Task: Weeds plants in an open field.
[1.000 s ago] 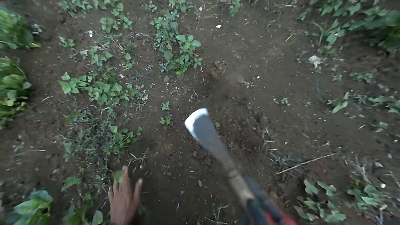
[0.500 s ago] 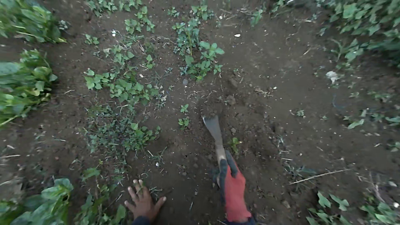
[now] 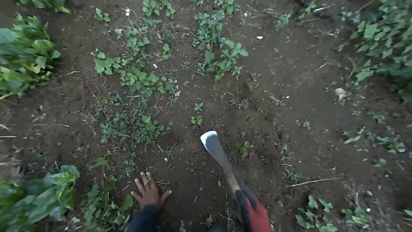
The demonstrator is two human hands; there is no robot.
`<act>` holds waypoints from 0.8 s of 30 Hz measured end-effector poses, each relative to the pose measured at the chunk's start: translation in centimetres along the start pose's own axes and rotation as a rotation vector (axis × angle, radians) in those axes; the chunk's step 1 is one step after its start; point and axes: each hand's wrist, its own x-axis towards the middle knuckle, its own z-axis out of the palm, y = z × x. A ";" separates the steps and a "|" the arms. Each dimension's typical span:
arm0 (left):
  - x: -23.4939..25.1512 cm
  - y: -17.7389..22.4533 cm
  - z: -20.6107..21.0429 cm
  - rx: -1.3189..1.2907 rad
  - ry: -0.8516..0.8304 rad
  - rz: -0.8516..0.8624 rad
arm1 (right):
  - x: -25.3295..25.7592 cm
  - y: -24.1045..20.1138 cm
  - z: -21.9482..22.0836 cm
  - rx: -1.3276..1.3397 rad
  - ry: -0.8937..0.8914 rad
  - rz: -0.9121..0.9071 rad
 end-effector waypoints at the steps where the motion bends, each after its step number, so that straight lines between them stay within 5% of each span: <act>1: 0.0 0.0 0.0 0.006 -0.010 -0.005 | 2.3 -0.3 2.0 -0.013 0.006 0.013; 4: 0.5 0.1 -0.5 0.017 -0.029 -0.010 | 8.0 -3.3 8.4 0.075 0.004 0.053; 11: 0.1 0.4 -0.3 -0.012 -0.015 -0.013 | 5.3 -1.0 3.9 0.043 -0.005 -0.059; 16: -0.1 0.6 -0.4 -0.012 -0.021 -0.020 | 14.1 -7.9 11.3 0.050 -0.026 -0.061; 18: -0.3 0.4 -1.1 -0.024 -0.051 -0.020 | 12.1 -6.8 9.2 0.014 -0.043 -0.068; 22: -0.2 0.3 -4.1 -0.081 -0.225 0.007 | 2.5 -0.9 -1.6 -0.188 -0.089 -0.089; 24: 0.0 0.3 -5.7 -0.096 -0.319 0.023 | 1.9 0.3 -2.5 -0.257 -0.134 -0.038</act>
